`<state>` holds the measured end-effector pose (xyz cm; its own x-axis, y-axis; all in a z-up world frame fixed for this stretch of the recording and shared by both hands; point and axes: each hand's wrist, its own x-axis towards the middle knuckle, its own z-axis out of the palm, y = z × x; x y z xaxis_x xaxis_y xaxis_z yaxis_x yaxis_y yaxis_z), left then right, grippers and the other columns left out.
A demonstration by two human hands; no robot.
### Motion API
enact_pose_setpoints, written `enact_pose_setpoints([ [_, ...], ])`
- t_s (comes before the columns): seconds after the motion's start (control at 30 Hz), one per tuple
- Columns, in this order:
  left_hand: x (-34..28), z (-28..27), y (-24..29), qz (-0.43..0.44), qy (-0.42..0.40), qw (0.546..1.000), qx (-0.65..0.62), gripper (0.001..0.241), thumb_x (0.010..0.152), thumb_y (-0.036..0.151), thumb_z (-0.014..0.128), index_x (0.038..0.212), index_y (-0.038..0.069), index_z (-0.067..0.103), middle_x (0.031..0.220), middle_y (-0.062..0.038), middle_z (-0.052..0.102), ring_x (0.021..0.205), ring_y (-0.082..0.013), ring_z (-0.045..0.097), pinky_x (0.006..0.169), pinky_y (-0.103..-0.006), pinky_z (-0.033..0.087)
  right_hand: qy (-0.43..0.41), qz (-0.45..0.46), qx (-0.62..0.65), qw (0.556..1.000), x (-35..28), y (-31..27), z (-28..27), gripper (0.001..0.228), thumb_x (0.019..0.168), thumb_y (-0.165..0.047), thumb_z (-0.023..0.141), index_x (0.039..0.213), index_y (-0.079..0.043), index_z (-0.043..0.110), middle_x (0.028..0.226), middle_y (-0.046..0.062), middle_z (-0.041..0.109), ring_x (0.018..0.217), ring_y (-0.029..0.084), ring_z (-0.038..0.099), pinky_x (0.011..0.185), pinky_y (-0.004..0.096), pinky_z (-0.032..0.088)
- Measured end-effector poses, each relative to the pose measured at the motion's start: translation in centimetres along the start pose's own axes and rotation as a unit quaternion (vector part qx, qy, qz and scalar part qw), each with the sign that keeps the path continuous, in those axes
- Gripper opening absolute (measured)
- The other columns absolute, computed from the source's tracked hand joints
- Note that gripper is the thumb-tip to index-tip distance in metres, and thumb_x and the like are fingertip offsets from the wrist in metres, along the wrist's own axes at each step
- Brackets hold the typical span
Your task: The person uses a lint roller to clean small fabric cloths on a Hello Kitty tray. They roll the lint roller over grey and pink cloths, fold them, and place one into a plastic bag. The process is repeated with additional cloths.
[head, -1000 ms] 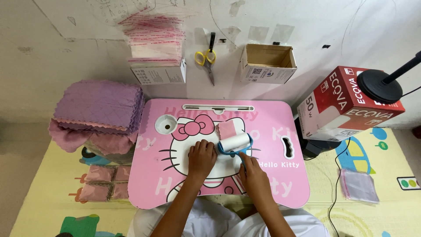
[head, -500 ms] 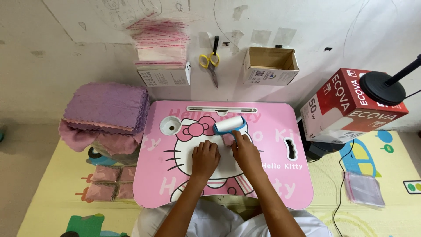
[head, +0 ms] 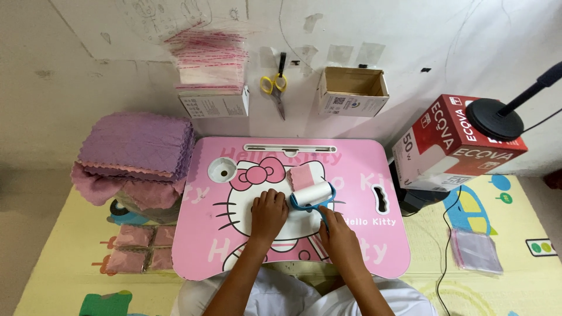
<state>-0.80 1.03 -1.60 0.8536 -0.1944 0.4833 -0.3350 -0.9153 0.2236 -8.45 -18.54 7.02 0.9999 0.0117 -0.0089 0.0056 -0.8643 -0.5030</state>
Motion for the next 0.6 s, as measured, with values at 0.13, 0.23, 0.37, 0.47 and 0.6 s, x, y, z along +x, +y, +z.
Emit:
enact_pose_setpoints([
  [0.13,0.0,0.0,0.0,0.008,0.022,1.0,-0.002,0.01,0.092,0.02,0.068,0.097,0.012,0.064,0.092,-0.005,0.06,0.083,-0.0256,0.055,0.068,-0.0399,0.045,0.011,-0.01,0.015,1.0,0.5,-0.1,-0.8,0.045,0.099,-0.021,0.051,0.144,-0.026,0.048,0.097,0.008,0.061,0.06,0.035,0.06,0.049,0.044,0.046],
  [0.23,0.1,0.1,0.0,0.004,0.027,1.0,-0.015,0.008,0.093,0.017,0.065,0.098,0.01,0.066,0.091,-0.005,0.061,0.083,-0.026,0.056,0.068,-0.0401,0.045,0.046,-0.07,0.073,0.994,1.1,-1.5,-3.3,0.045,0.1,-0.019,0.054,0.144,-0.02,0.048,0.113,0.01,0.067,0.078,0.033,0.069,0.059,0.045,0.054],
  [0.37,0.1,-0.1,0.0,0.013,0.025,1.0,0.014,0.004,0.09,0.014,0.066,0.093,0.011,0.064,0.086,-0.005,0.058,0.078,-0.0233,0.058,0.067,-0.0376,0.047,0.181,-0.148,0.107,0.966,3.1,-2.9,-6.9,0.042,0.095,-0.013,0.061,0.137,-0.013,0.059,0.115,0.014,0.072,0.099,0.034,0.072,0.084,0.046,0.058],
  [0.47,0.0,0.6,-0.3,0.017,0.036,0.999,0.033,0.009,0.087,0.015,0.069,0.088,0.014,0.061,0.082,-0.002,0.055,0.076,-0.0195,0.06,0.066,-0.0353,0.05,0.3,-0.199,0.101,0.928,5.2,-4.7,-11.5,0.037,0.093,-0.011,0.066,0.13,-0.011,0.065,0.113,0.017,0.071,0.105,0.039,0.069,0.091,0.047,0.056],
  [0.6,-0.2,0.7,-0.2,0.023,0.079,0.996,0.025,0.003,0.09,0.013,0.064,0.09,0.011,0.061,0.084,-0.003,0.056,0.074,-0.0215,0.051,0.063,-0.0357,0.043,0.255,-0.118,0.146,0.948,6.2,-8.4,-19.1,0.032,0.102,-0.015,0.059,0.134,-0.013,0.055,0.077,0.006,0.054,0.052,0.014,0.041,0.05,0.034,0.036],
])
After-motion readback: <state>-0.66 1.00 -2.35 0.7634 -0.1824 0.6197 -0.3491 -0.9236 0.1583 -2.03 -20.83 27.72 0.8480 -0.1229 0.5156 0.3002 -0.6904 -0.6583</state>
